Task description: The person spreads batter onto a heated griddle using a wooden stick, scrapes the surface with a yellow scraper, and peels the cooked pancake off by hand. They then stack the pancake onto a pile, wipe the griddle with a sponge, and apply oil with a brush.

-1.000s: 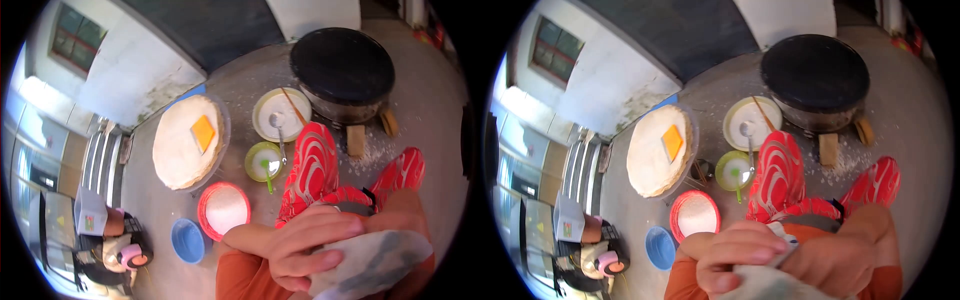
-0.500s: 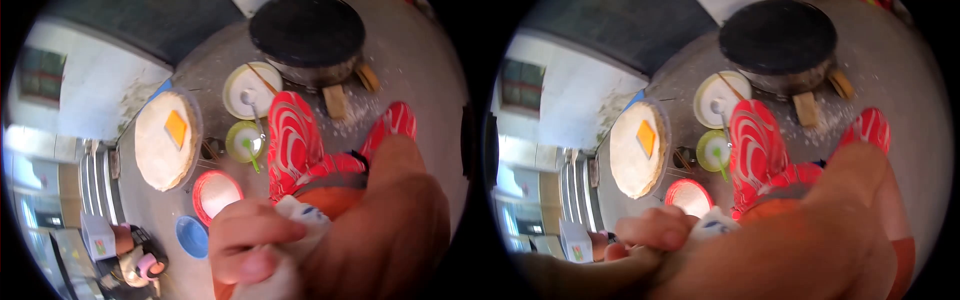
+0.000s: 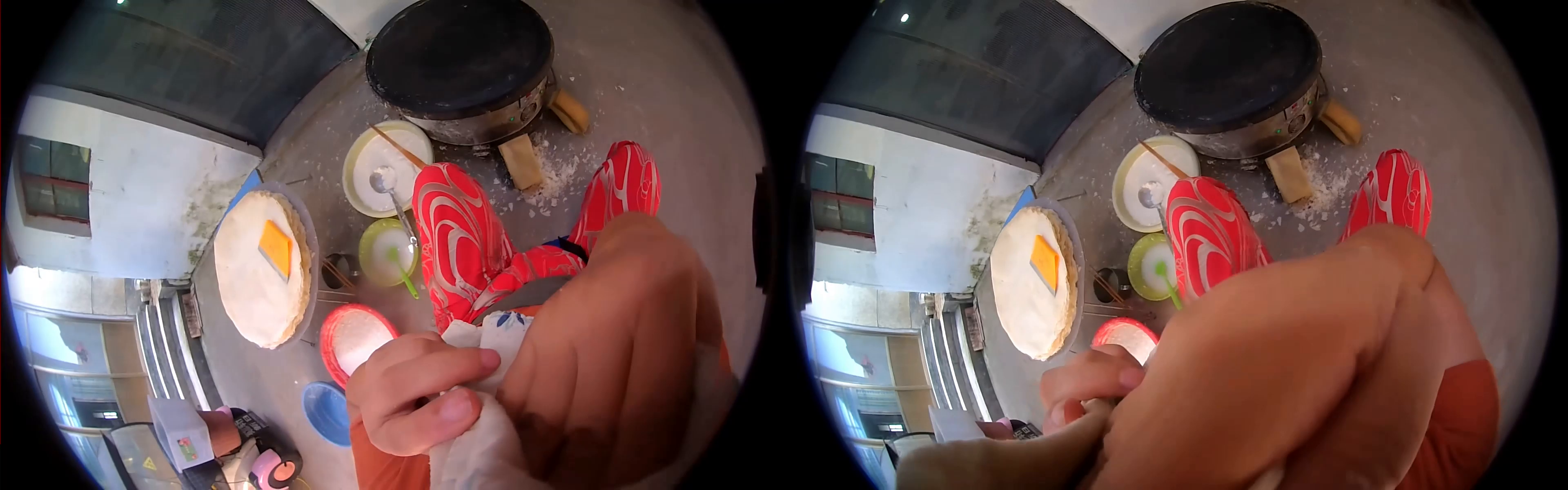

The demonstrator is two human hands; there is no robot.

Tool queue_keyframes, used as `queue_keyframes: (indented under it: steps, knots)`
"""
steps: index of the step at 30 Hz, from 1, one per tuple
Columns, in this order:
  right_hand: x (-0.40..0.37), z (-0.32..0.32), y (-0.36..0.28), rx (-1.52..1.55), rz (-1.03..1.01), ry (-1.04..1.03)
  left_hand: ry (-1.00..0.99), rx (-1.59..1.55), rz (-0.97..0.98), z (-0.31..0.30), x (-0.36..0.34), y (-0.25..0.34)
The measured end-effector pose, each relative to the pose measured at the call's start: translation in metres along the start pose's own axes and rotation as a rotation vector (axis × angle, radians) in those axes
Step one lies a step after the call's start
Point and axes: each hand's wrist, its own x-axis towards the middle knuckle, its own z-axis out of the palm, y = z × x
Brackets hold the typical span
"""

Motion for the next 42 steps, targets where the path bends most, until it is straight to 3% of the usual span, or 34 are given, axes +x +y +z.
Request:
queue_keyframes:
  steps: [2,4,8,10,11,18,26,33,41,42]
  knots:
    - [-0.001,0.001,-0.001,0.009,-0.008,0.015,0.013,0.035,0.014,0.001,-0.004,0.003]
    - [-0.002,0.003,-0.002,0.012,-0.01,0.023,-0.046,0.111,-0.204,0.001,0.013,0.013]
    - [-0.002,0.002,0.0,0.01,-0.013,0.028,0.025,0.019,0.008,-0.002,-0.007,0.006]
    - [-0.001,0.001,0.005,0.011,-0.012,0.004,-0.174,-0.029,-0.194,-0.011,0.012,0.017]
    - [-0.002,0.001,0.007,0.005,-0.014,-0.001,-0.186,-0.047,-0.191,-0.01,0.01,0.017]
    - [-0.002,0.001,0.006,-0.023,0.005,0.015,-0.028,0.132,-0.206,0.002,-0.004,0.017]
    - [-0.002,0.002,-0.005,-0.028,-0.001,0.031,0.043,0.078,-0.187,0.013,0.005,0.008]
    - [0.0,0.01,-0.019,-0.024,0.0,0.076,0.249,0.124,-0.097,0.031,0.01,-0.006]
    - [0.008,0.012,-0.019,0.004,0.189,0.341,-0.017,0.096,-0.204,0.014,0.01,0.0]
    - [0.008,0.015,-0.019,0.014,0.216,0.399,-0.014,0.098,-0.115,0.011,0.009,-0.006]
